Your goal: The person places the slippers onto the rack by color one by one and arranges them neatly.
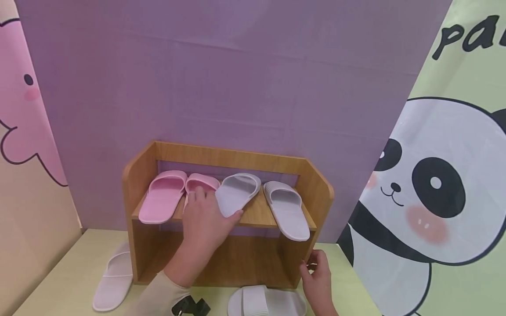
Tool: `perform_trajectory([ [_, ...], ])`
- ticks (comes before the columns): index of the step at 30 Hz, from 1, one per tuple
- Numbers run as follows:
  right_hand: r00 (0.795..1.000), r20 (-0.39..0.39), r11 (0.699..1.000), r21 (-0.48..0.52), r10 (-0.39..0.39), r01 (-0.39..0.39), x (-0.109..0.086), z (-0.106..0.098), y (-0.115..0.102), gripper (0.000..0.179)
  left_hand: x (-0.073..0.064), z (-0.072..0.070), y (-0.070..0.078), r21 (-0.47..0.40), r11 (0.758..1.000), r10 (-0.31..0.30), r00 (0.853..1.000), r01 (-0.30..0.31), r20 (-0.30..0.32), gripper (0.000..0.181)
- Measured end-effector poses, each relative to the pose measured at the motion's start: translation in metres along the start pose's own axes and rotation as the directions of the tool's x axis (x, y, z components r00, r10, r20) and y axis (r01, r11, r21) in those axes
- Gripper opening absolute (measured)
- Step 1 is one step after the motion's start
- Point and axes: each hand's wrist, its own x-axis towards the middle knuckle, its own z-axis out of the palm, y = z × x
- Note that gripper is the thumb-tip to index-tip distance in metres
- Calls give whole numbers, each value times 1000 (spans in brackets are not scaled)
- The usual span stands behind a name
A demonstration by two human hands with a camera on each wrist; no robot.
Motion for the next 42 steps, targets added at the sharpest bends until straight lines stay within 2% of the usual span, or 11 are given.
perform_trajectory([
  [6,1000,3,1000,-1,6,-6,0,0,1,29,-1,2,4,-4,1000,-14,999,14,41,92],
  [14,999,28,1000,-14,24,-24,0,-2,-1,30,-4,0,5,-17,1000,7,994,-5,105,92],
  [19,999,25,999,-21,32,-31,1,-2,-2,30,-7,-4,4,-25,999,39,989,-36,141,93],
  [28,999,34,999,-18,36,-36,-2,-2,-4,31,-11,-11,5,-65,994,92,983,-83,157,87],
  [42,998,46,999,-8,49,-49,0,-2,-4,31,-17,-20,9,-136,988,105,960,-72,259,84],
])
